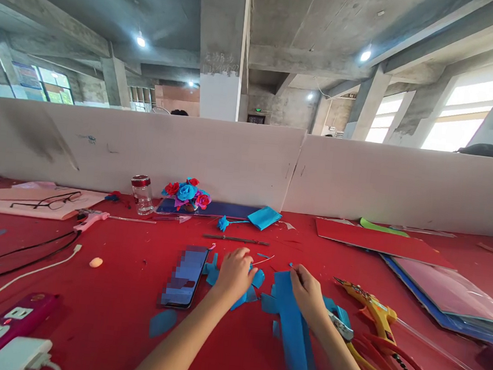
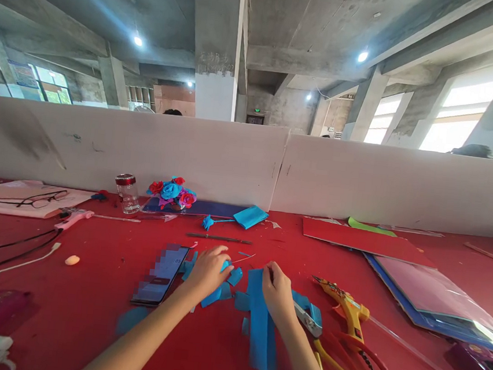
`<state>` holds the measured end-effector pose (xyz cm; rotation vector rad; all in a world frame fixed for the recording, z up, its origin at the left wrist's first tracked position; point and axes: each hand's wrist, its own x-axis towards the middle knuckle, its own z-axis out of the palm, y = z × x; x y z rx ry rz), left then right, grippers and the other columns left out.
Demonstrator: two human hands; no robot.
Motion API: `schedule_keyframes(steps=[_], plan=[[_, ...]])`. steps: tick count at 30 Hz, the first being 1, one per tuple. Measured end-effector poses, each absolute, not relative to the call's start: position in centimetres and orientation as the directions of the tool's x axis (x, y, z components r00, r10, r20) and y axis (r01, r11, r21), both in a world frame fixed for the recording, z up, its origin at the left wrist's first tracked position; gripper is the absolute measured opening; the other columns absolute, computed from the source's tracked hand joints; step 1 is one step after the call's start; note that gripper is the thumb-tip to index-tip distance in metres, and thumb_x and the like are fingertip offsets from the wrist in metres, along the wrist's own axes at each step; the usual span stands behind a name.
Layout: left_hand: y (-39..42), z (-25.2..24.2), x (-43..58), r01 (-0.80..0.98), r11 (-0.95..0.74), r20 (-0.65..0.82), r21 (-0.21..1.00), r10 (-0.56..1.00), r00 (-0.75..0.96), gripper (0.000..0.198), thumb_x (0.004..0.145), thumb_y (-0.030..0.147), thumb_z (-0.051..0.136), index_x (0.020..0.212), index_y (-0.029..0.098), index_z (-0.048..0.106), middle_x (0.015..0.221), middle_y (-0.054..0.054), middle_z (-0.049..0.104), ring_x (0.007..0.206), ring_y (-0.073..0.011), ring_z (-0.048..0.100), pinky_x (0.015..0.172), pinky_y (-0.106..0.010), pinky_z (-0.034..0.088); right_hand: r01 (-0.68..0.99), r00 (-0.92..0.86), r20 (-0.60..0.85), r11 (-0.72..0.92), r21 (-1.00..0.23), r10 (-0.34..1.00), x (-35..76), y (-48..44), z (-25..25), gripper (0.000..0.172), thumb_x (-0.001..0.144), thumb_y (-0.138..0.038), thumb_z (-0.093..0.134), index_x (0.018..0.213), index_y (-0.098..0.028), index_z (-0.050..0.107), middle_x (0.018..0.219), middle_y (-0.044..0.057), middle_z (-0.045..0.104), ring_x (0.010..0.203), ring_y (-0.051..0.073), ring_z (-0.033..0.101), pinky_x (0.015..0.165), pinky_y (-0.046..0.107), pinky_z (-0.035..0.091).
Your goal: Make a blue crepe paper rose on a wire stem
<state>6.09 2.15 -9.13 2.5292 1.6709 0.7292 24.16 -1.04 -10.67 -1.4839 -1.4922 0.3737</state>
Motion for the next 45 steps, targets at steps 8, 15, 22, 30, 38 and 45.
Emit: schedule_keyframes(steps=[8,15,22,30,38,45], plan=[[5.9,-8.7,8.8,0.909,-0.391,0.192,0.142,0.912,0.362,0.013,0.076,0.018,0.053,0.08,0.013,0.064,0.096,-0.012,0.059,0.098,-0.0254,0.052,0.083,-0.038,0.04,0.605,0.118,0.395,0.25,-0.756,0.911,24.2,-0.9,-11.1,0.027,0.076,-0.038,0.041,0.055,-0.02,0.04,0.046,-0.007,0.029,0.043,0.01,0.03,0.042,0.021,0.022],[7.3,-8.6,10.0,0.909,-0.392,0.037,0.139,0.92,0.391,0.029,0.084,0.029,0.047,0.11,0.016,0.049,0.11,-0.008,0.052,0.092,-0.0182,0.054,0.077,-0.038,0.047,0.58,0.109,0.39,0.26,-0.772,0.914,24.4,-1.0,-10.8,0.027,0.076,-0.038,0.042,0.058,-0.018,0.047,0.047,-0.005,0.032,0.047,0.01,0.031,0.043,0.021,0.021],[7.0,-6.1,9.5,0.87,-0.406,0.084,0.281,0.913,0.399,0.019,0.081,0.025,0.052,0.095,0.015,0.059,0.099,-0.008,0.059,0.087,-0.0186,0.057,0.076,-0.034,0.046,0.478,0.133,0.35,0.25,-0.842,0.927,24.5,-0.8,-10.7,0.031,0.072,-0.045,0.046,0.057,-0.018,0.049,0.047,-0.005,0.034,0.046,0.01,0.031,0.042,0.022,0.022],[4.3,-0.7,5.1,0.65,-0.528,0.317,0.546,0.849,0.423,0.023,0.077,0.029,0.045,0.072,0.018,0.064,0.072,-0.004,0.068,0.068,-0.0161,0.063,0.061,-0.023,0.047,0.248,0.095,0.234,0.205,-0.947,0.968,24.4,-1.2,-9.5,0.032,0.072,-0.047,0.05,0.059,-0.018,0.048,0.046,-0.007,0.033,0.041,0.008,0.033,0.039,0.02,0.027],[-0.1,-4.1,3.6,-0.062,-0.346,0.351,0.936,0.924,0.149,0.017,0.072,0.03,0.057,0.073,0.014,0.06,0.074,-0.006,0.068,0.075,-0.0198,0.065,0.071,-0.031,0.053,-0.03,-0.265,-0.021,-0.03,-0.999,0.964,24.2,-2.7,-8.1,0.027,0.068,-0.038,0.062,0.058,-0.015,0.053,0.043,-0.008,0.04,0.037,0.004,0.032,0.037,0.016,0.024],[-1.8,-7.5,5.6,-0.347,-0.263,0.261,0.9,0.964,-0.055,0.021,0.068,0.034,0.063,0.069,0.014,0.056,0.077,-0.007,0.068,0.077,-0.0201,0.065,0.076,-0.034,0.052,-0.311,-0.103,-0.137,-0.162,-0.936,0.985,20.9,-2.5,-9.8,0.022,0.058,-0.031,0.072,0.059,-0.013,0.06,0.045,-0.004,0.052,0.041,0.004,0.045,0.041,0.015,0.034]])
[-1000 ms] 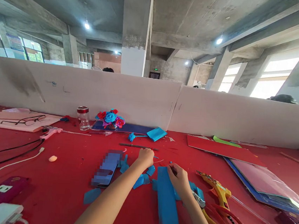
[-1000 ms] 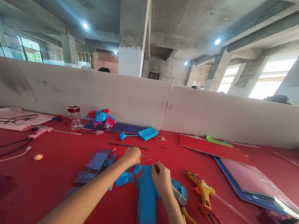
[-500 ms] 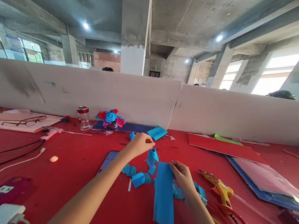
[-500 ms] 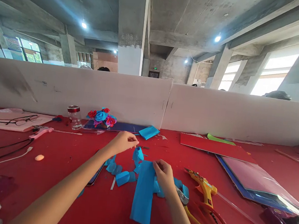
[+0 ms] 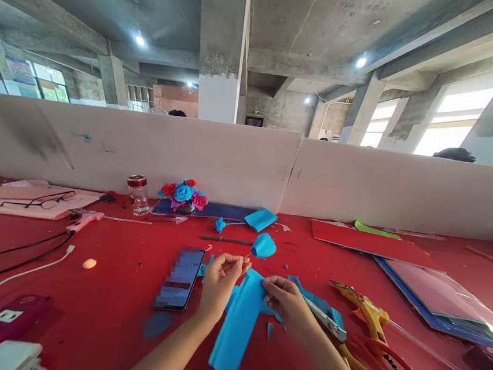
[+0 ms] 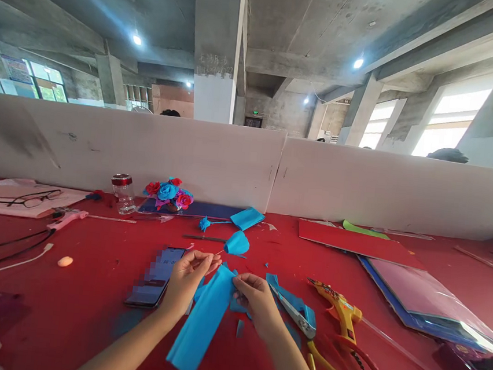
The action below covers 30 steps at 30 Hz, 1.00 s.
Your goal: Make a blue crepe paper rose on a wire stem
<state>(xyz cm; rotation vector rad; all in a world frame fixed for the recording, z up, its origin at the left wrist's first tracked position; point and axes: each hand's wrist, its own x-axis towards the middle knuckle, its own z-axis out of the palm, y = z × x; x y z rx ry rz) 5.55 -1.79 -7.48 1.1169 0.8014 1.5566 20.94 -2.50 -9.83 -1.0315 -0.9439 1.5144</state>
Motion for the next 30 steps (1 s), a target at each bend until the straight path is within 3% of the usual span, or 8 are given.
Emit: schedule_keyframes(steps=[3,6,10,15,22,25,27,30], plan=[[-2.3,-7.7,5.8,-0.295,-0.26,0.255,0.92,0.965,-0.056,0.019,0.069,0.033,0.062,0.072,0.014,0.06,0.078,-0.007,0.069,0.078,-0.0208,0.065,0.075,-0.033,0.052,-0.439,0.005,-0.21,-0.187,-0.879,0.978,20.4,-2.2,-10.7,0.019,0.056,-0.027,0.073,0.058,-0.014,0.06,0.044,-0.005,0.052,0.04,0.004,0.045,0.039,0.014,0.036],[-2.9,-7.6,5.7,-0.128,-0.369,0.369,0.921,0.929,-0.022,0.016,0.073,0.032,0.058,0.074,0.017,0.063,0.079,-0.006,0.069,0.077,-0.0202,0.064,0.073,-0.031,0.053,-0.483,0.021,-0.227,-0.189,-0.855,0.974,20.5,-1.9,-11.2,0.016,0.058,-0.024,0.071,0.055,-0.015,0.058,0.045,-0.005,0.052,0.039,0.005,0.046,0.038,0.015,0.038],[-3.3,-8.2,5.5,0.137,-0.565,0.564,0.813,0.824,0.05,0.012,0.077,0.026,0.054,0.079,0.021,0.065,0.082,-0.004,0.068,0.075,-0.0181,0.064,0.07,-0.029,0.052,-0.528,0.012,-0.242,-0.2,-0.826,0.97,20.5,-1.9,-11.3,0.018,0.063,-0.024,0.068,0.053,-0.018,0.054,0.048,-0.003,0.054,0.042,0.007,0.05,0.041,0.018,0.043],[-3.1,-9.4,5.4,0.308,-0.686,0.677,0.66,0.72,0.154,0.016,0.08,0.021,0.049,0.084,0.022,0.064,0.088,-0.005,0.068,0.081,-0.0171,0.063,0.075,-0.028,0.05,-0.598,-0.071,-0.227,-0.224,-0.77,0.971,20.0,-2.7,-10.4,0.015,0.064,-0.022,0.069,0.058,-0.018,0.055,0.051,-0.002,0.057,0.046,0.009,0.054,0.045,0.02,0.046],[-4.0,-9.8,5.6,0.428,-0.743,0.62,0.515,0.667,0.413,0.029,0.085,0.016,0.038,0.105,0.024,0.058,0.102,-0.005,0.063,0.093,-0.0163,0.059,0.084,-0.028,0.046,-0.678,-0.099,-0.298,-0.284,-0.678,0.949,19.5,-3.3,-9.7,0.013,0.06,-0.02,0.071,0.06,-0.017,0.058,0.052,-0.003,0.06,0.045,0.008,0.053,0.045,0.019,0.044],[-3.9,-9.3,5.7,0.376,-0.73,0.604,0.571,0.683,0.41,0.035,0.084,0.013,0.036,0.111,0.026,0.055,0.109,-0.004,0.06,0.1,-0.0159,0.055,0.089,-0.03,0.042,-0.66,-0.055,-0.28,-0.245,-0.71,0.958,20.2,-2.9,-9.7,0.012,0.06,-0.022,0.071,0.06,-0.017,0.059,0.054,-0.003,0.061,0.049,0.008,0.055,0.047,0.018,0.044],[-3.4,-8.8,5.8,0.303,-0.63,0.572,0.715,0.776,0.266,0.032,0.083,0.016,0.038,0.109,0.024,0.056,0.112,-0.006,0.058,0.103,-0.017,0.053,0.089,-0.031,0.042,-0.626,-0.021,-0.251,-0.208,-0.751,0.968,20.7,-2.7,-9.5,0.013,0.06,-0.024,0.071,0.061,-0.016,0.06,0.055,-0.002,0.061,0.05,0.009,0.055,0.048,0.018,0.044],[-2.6,-8.2,5.8,0.084,-0.254,0.246,0.964,0.965,0.09,0.035,0.079,0.032,0.05,0.111,0.019,0.053,0.11,-0.01,0.059,0.101,-0.0207,0.055,0.079,-0.03,0.048,-0.524,0.018,-0.188,-0.151,-0.838,0.982,21.2,-2.8,-9.0,0.016,0.059,-0.027,0.072,0.063,-0.016,0.061,0.054,-0.002,0.061,0.048,0.01,0.054,0.048,0.02,0.044]])
